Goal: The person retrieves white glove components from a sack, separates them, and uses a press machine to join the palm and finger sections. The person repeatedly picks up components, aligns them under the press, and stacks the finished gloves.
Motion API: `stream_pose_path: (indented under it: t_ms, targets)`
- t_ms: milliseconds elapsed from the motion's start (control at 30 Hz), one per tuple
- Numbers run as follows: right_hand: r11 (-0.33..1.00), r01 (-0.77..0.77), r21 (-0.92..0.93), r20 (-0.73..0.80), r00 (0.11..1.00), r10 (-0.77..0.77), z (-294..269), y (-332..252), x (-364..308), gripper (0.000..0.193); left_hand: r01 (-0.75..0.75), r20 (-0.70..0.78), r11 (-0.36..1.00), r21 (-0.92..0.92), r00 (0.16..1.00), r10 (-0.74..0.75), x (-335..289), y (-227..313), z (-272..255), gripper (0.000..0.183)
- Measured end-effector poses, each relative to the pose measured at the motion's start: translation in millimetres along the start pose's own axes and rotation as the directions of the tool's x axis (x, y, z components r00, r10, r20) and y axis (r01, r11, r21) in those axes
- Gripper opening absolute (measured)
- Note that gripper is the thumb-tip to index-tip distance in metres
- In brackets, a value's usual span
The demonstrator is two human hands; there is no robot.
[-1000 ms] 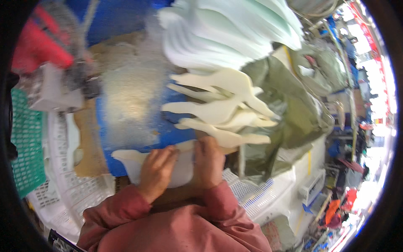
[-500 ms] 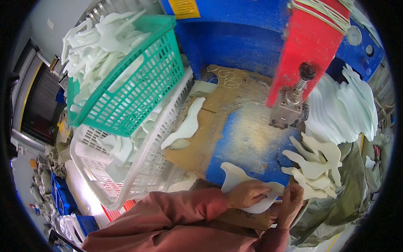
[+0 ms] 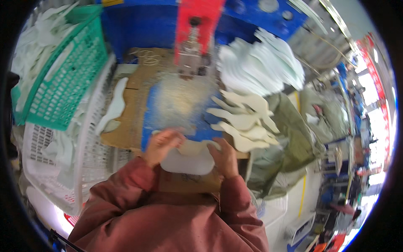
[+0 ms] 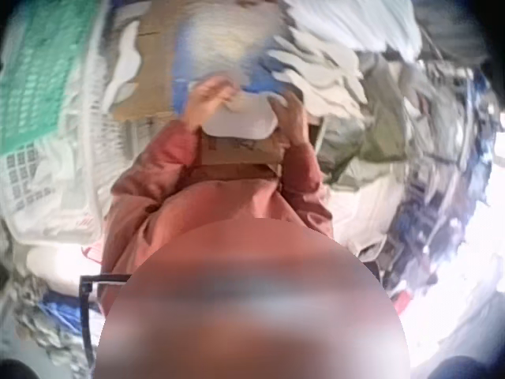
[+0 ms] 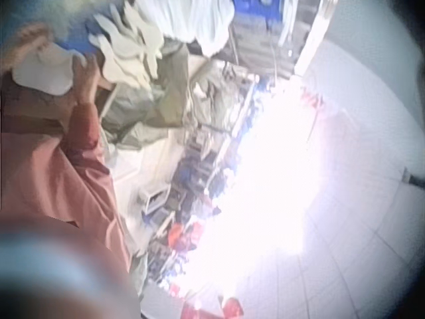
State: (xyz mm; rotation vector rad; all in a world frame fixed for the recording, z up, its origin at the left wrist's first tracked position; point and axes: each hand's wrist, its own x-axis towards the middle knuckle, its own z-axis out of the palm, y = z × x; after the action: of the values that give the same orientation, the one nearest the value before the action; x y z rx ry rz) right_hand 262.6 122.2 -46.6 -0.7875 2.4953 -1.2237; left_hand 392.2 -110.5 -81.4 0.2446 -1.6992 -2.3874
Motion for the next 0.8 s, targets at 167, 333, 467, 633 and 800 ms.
stream_pose_path:
  t_ms: [167,333,467,633,800]
  targets:
    - [0.985,0.126,-0.12,-0.107,0.985,-0.139,14,-49,-15,0.032,-0.105,-0.292,0.984,0.144,0.946,0.144,-25,34,-44,0.036]
    - [0.951,0.218,-0.221,-0.117,0.962,-0.248,8,-52,-25,0.03,-0.035,-0.425,0.978,0.204,0.897,0.121,-48,15,-48,0.039]
    - [0.871,-0.202,0.448,-0.041,0.969,0.245,14,-9,-8,0.029,-0.037,-0.388,0.937,0.349,0.904,0.18,-56,-9,-46,0.043]
    - [0.391,-0.441,0.808,0.26,0.862,0.435,14,20,-15,0.038,0.037,-0.43,0.9,0.435,0.886,0.172,-57,-18,-48,0.044]
    - [0.531,-0.442,0.723,0.331,0.896,0.294,30,13,-32,0.033,0.079,-0.416,0.852,0.518,0.894,0.17,-58,-14,-46,0.047]
